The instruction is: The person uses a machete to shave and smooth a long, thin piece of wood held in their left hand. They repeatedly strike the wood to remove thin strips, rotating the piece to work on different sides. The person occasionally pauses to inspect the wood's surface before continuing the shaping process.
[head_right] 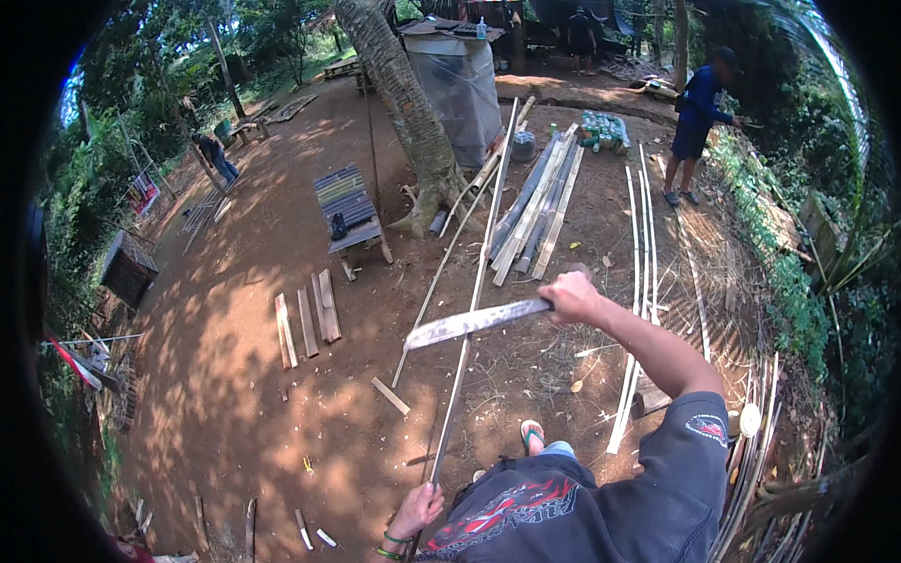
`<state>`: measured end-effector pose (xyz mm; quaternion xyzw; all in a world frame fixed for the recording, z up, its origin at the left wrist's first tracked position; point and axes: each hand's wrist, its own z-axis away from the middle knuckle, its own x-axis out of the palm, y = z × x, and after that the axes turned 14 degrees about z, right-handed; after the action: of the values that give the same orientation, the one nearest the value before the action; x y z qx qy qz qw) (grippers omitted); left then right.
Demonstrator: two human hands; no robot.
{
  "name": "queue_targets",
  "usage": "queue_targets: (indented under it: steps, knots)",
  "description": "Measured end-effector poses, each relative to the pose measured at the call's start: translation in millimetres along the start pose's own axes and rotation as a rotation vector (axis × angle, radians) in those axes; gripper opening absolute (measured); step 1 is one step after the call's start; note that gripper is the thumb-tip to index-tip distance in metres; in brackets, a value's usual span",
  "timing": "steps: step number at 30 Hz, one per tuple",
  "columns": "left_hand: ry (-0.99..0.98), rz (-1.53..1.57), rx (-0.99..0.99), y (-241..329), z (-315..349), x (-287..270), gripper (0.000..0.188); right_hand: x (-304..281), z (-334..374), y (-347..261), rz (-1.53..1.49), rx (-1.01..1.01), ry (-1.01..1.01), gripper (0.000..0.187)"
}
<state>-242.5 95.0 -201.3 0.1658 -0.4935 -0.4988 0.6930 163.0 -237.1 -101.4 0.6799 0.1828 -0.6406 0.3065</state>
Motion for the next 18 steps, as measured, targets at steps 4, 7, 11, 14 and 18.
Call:
queue_targets:
  steps: [4, 7, 11, 14, 18]
  knots:
    - [0.0, 0.127, -0.003, -19.1, 24.9, -15.7, 0.041, -15.6, -18.1, 130.1, -0.025, 0.756, 0.204, 0.029]
    - [0.013, 0.072, -0.005, -20.3, 27.0, -30.0, 0.044, -2.2, -16.7, 117.3, -0.248, 0.744, 0.277, 0.03]
    - [0.212, -0.26, 0.201, -30.8, 3.0, -37.8, 0.037, 13.7, -9.1, -18.6, -1.147, 0.619, 0.225, 0.03]
    - [0.319, -0.47, 0.292, -37.6, -25.8, -42.0, 0.034, 4.5, -2.8, -108.8, -1.548, 0.451, 0.255, 0.033]
    - [0.454, -0.635, 0.378, -43.1, -51.1, -35.4, 0.035, 1.2, -11.5, -172.1, -1.714, 0.316, 0.388, 0.027]
